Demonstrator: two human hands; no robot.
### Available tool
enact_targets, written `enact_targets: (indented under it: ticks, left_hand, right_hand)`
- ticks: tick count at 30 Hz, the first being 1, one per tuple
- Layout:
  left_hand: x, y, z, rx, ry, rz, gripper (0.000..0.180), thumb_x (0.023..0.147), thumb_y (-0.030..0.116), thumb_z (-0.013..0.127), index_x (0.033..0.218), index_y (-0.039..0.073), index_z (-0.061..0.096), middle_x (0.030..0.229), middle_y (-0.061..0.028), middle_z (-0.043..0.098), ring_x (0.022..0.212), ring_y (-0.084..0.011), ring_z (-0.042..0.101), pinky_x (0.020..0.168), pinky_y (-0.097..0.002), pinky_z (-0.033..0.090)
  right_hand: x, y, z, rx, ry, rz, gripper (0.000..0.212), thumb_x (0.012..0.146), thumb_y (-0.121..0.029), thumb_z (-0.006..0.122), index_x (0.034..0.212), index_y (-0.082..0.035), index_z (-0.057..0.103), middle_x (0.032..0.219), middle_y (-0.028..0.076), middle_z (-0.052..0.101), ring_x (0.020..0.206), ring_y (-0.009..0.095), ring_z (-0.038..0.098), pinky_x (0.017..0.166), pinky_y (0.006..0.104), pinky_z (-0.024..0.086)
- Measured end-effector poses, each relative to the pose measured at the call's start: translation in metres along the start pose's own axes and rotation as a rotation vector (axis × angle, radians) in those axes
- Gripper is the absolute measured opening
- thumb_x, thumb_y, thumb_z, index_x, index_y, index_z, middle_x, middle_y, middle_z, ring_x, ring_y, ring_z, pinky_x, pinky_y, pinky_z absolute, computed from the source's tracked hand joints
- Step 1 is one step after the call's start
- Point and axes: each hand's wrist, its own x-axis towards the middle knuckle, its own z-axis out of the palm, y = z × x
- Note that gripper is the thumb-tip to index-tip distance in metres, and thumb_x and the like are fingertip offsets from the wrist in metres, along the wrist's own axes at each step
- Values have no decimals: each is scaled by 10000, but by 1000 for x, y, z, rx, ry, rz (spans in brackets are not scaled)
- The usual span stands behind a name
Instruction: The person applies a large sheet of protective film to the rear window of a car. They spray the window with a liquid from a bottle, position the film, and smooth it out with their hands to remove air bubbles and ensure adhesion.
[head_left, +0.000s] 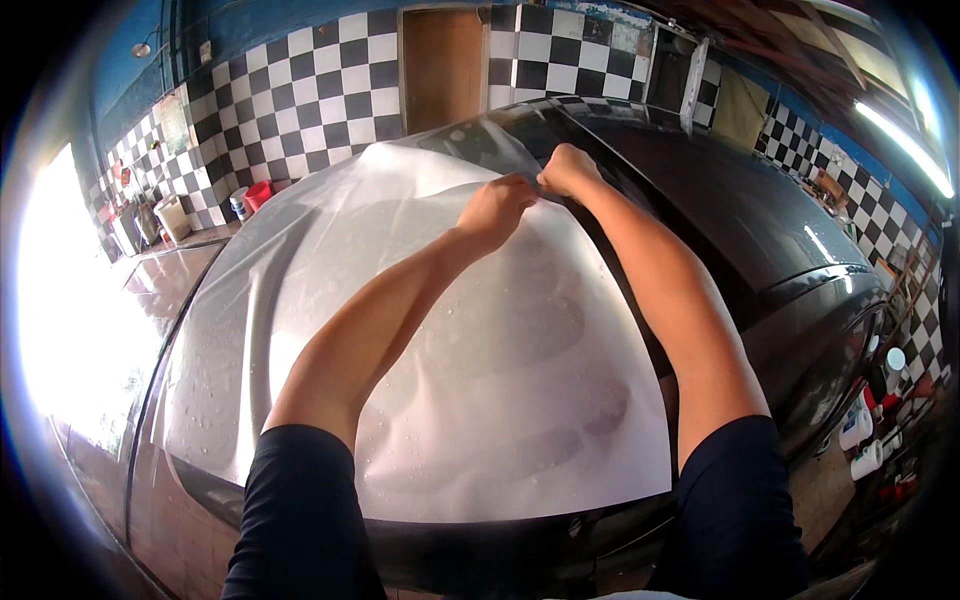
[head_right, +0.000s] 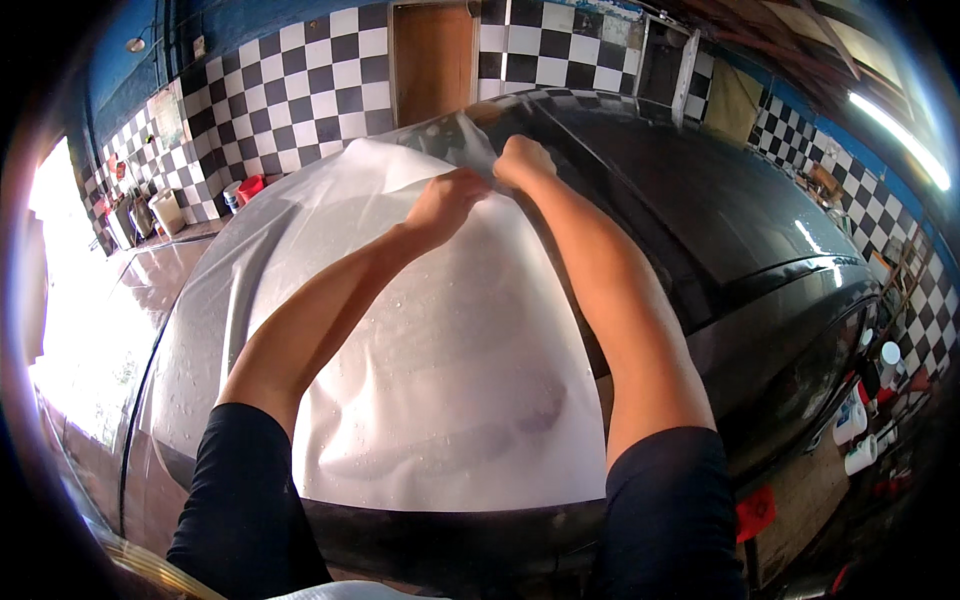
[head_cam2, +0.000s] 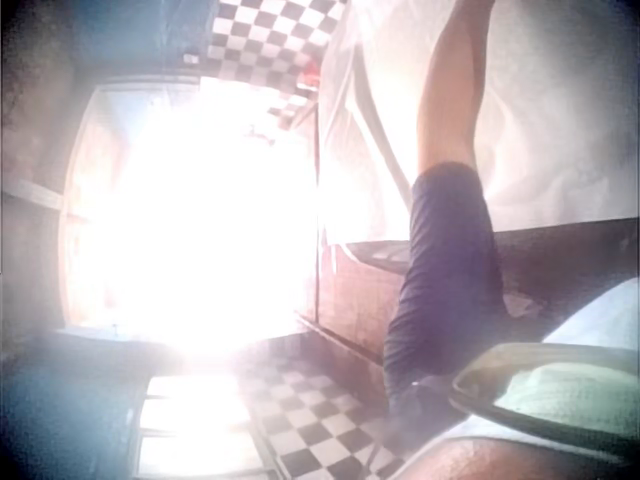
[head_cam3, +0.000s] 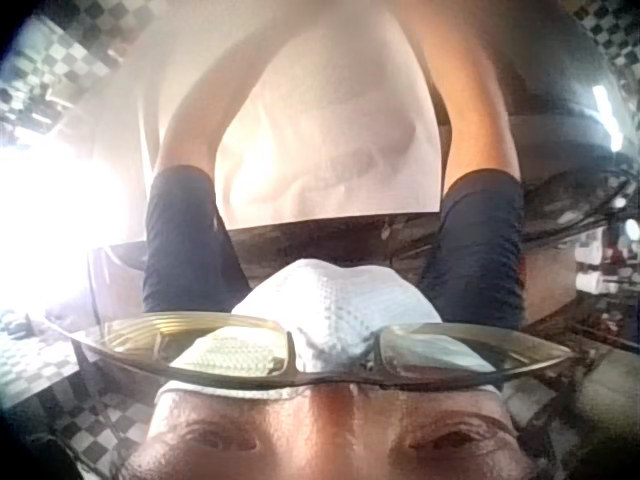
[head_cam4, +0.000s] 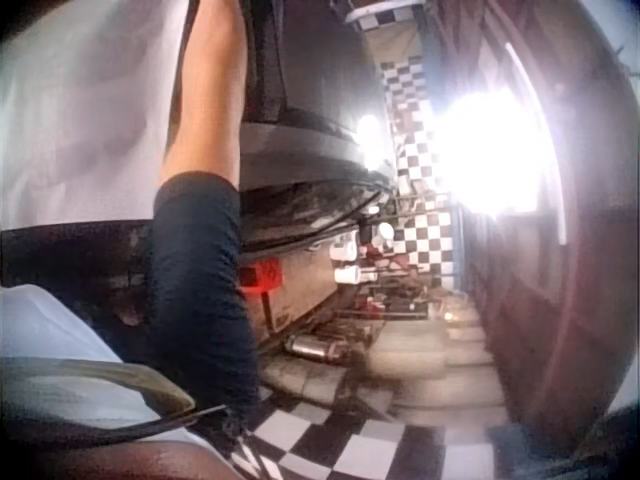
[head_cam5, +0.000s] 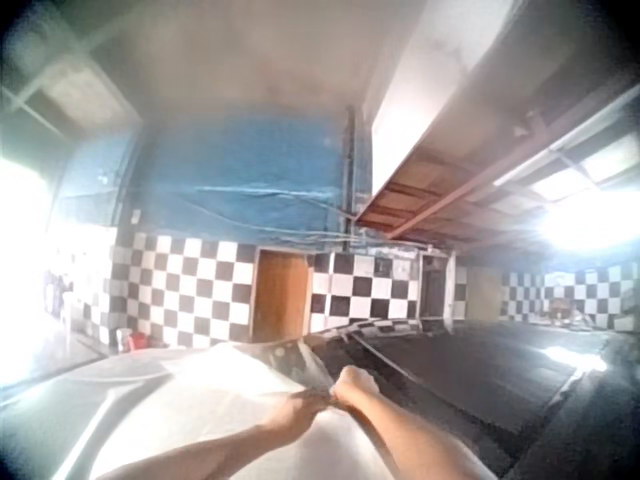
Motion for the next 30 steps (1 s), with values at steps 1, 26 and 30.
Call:
enact_targets:
  ticks: [1, 26, 30]
  left_hand:
    - [-3, -1, -1, 20, -19, 10, 110, 838, 43, 563, 878, 21, 663, 929, -121, 630, 877, -301, 613, 773, -356, 493]
    - [-13, 22, -28, -118, -99, -72, 214, 774, 61, 671, 986, 74, 645, 1029, -104, 604, 889, -305, 612, 767, -386, 493]
    - [-3, 33, -18, -186, -104, 30, 134, 791, 81, 662, 923, 63, 647, 966, -102, 609, 869, -307, 608, 746, -392, 488]
  right_hand:
    - [-11, -7, -9, -44, -48, 5, 269, 694, -145, 659, 934, -25, 678, 1037, 196, 638, 960, 342, 613, 807, 401, 502]
    - [-67, -15, -55, 180, -377, 122, 330, 766, -283, 709, 585, -52, 558, 499, 27, 470, 415, 125, 446, 367, 288, 248]
    - [-74, 5, -61, 306, -481, 146, 254, 785, -212, 691, 597, -83, 578, 484, 7, 452, 357, 99, 393, 332, 259, 193]
